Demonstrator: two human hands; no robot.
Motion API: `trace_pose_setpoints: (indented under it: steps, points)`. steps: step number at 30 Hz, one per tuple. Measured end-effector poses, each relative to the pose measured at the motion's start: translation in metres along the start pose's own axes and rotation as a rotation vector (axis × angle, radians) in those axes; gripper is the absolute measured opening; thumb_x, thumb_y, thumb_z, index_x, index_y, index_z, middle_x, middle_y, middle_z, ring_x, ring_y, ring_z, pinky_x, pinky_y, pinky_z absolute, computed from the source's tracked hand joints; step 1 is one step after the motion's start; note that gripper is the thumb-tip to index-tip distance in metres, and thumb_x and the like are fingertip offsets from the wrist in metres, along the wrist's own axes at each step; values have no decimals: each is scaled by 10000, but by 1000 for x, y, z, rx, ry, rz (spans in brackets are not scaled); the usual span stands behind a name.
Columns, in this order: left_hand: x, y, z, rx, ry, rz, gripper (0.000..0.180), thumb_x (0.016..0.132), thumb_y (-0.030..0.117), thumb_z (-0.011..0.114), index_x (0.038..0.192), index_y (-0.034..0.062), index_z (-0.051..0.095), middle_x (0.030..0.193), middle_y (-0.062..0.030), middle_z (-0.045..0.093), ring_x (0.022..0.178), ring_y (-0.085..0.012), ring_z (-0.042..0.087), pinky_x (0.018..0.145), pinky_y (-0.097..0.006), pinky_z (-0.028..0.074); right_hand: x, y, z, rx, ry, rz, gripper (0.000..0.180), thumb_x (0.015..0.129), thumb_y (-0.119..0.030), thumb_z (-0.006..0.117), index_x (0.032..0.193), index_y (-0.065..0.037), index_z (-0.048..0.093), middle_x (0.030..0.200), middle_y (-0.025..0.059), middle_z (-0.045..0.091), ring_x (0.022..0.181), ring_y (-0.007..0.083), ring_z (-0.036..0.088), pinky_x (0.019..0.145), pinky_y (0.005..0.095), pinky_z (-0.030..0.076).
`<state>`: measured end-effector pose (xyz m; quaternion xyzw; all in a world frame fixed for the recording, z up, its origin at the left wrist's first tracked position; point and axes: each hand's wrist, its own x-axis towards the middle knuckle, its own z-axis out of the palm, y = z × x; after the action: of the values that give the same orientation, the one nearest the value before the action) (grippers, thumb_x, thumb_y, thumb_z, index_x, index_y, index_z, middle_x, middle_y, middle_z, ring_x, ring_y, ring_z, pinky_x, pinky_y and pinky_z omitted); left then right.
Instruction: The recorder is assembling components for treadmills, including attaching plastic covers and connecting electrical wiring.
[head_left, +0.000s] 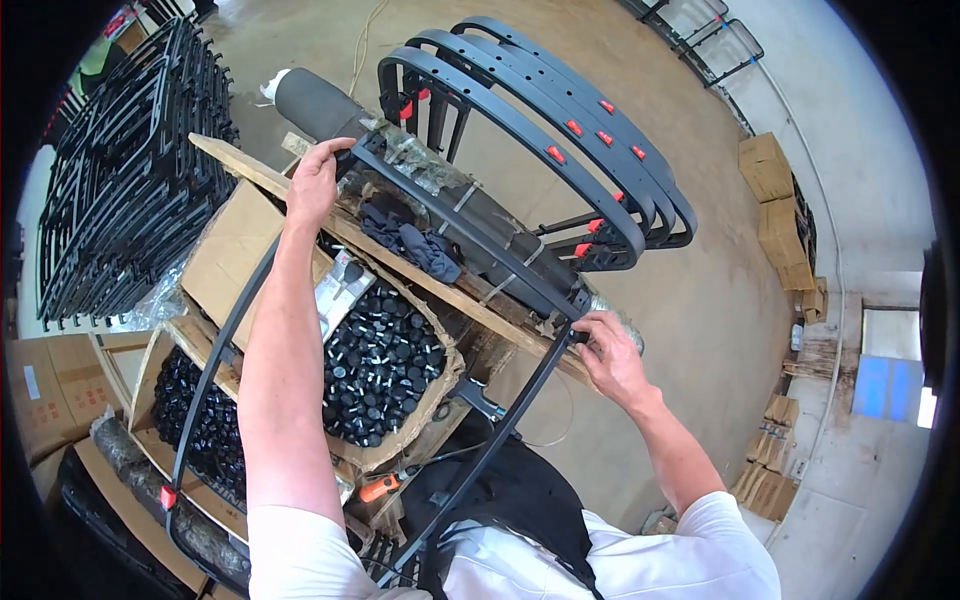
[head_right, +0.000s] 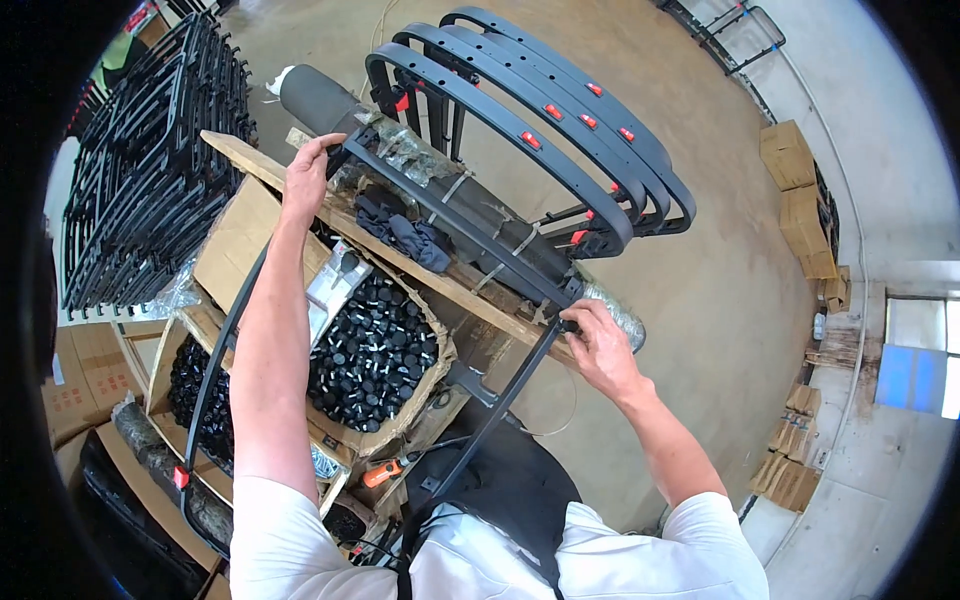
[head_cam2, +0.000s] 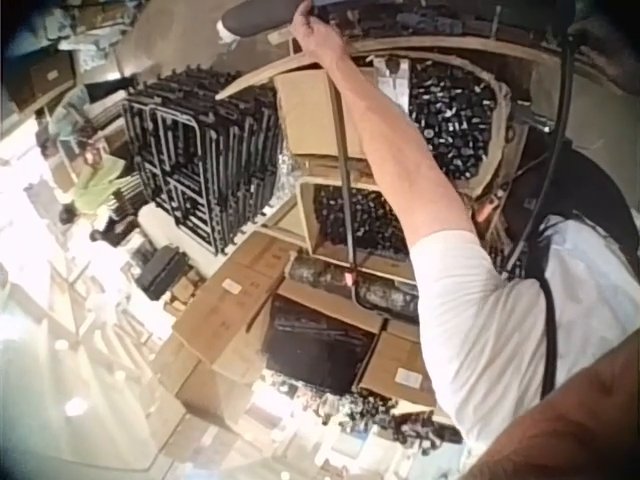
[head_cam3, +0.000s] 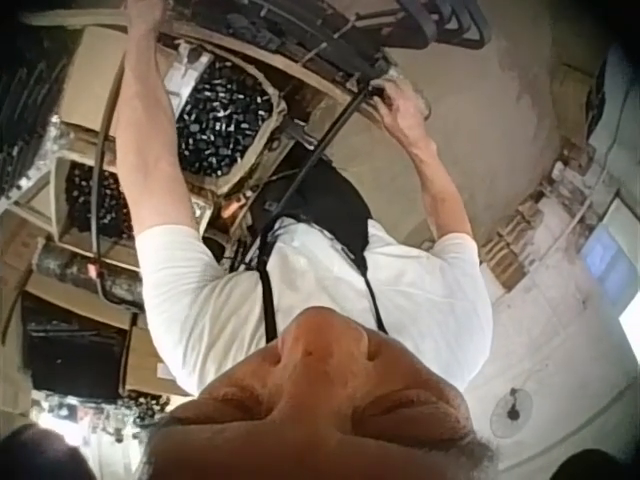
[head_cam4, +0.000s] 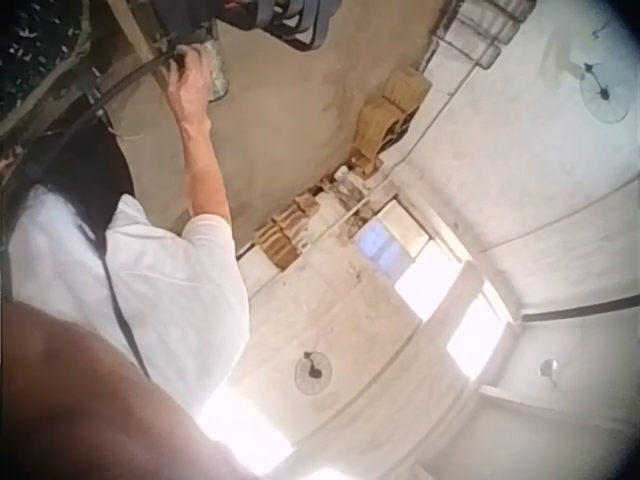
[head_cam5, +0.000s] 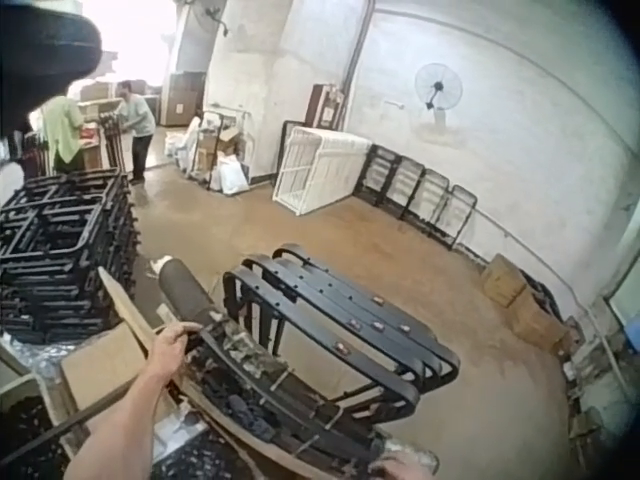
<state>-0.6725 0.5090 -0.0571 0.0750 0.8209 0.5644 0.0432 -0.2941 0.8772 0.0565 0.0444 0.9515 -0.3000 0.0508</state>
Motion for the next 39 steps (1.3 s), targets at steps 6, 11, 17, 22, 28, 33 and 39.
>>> trace_pose_setpoints:
  steps: [6, 11, 17, 22, 28, 33, 39]
  points:
    - [-4, 9, 5, 135, 66, 53, 262, 1042, 254, 677, 1285, 211, 765, 1124, -37, 587, 1009, -147, 595, 956, -305, 507, 4, -4, -2, -138, -45, -31, 334, 873, -17, 722, 1203, -17, 675, 1211, 147, 628, 1054, 360, 678, 868, 450, 589]
    - [-6, 10, 2, 41, 40, 75, 271, 1045, 214, 658, 1297, 164, 747, 1213, -37, 649, 996, -134, 609, 945, -300, 503, 7, -12, -3, -276, -74, 122, 335, 909, -160, 753, 1207, -20, 688, 1125, 165, 678, 977, 381, 711, 843, 463, 590]
    - [-3, 0, -5, -36, 51, 48, 293, 1054, 210, 634, 1322, 122, 713, 1288, -53, 685, 1014, -137, 629, 981, -313, 498, 17, -20, 6, -328, 31, 91, 316, 959, -268, 731, 1187, -55, 685, 1018, 174, 759, 911, 387, 742, 793, 483, 591]
    - [-10, 22, 4, 167, 85, 18, 293, 1056, 237, 637, 1318, 132, 715, 1211, -56, 702, 1027, -161, 638, 1000, -322, 499, 23, -14, 6, -410, -53, 194, 330, 1004, -294, 678, 1199, -34, 626, 913, 216, 754, 849, 419, 742, 763, 516, 585]
    - [-5, 4, -1, 79, 39, 47, 299, 1055, 266, 636, 1319, 152, 718, 1222, -82, 686, 1092, -170, 640, 1017, -333, 501, 17, -17, -2, -477, -174, 183, 435, 1016, -374, 657, 1227, -1, 587, 848, 238, 739, 839, 455, 734, 781, 567, 573]
    - [-1, -7, -2, 56, 76, -7, 317, 1016, 287, 655, 1316, 216, 728, 1245, -78, 692, 1113, -222, 680, 1012, -355, 520, 34, -41, -15, -678, -346, 329, 504, 981, -438, 680, 1244, -15, 603, 860, 226, 743, 874, 440, 737, 805, 564, 577]
    - [-2, 4, -1, 186, 80, 25, 311, 1012, 318, 668, 1304, 236, 737, 1237, -56, 659, 1082, -227, 674, 992, -375, 529, 25, -47, -23, -960, -747, 242, 372, 945, -393, 702, 1123, -66, 706, 883, 189, 758, 892, 400, 743, 792, 537, 585]
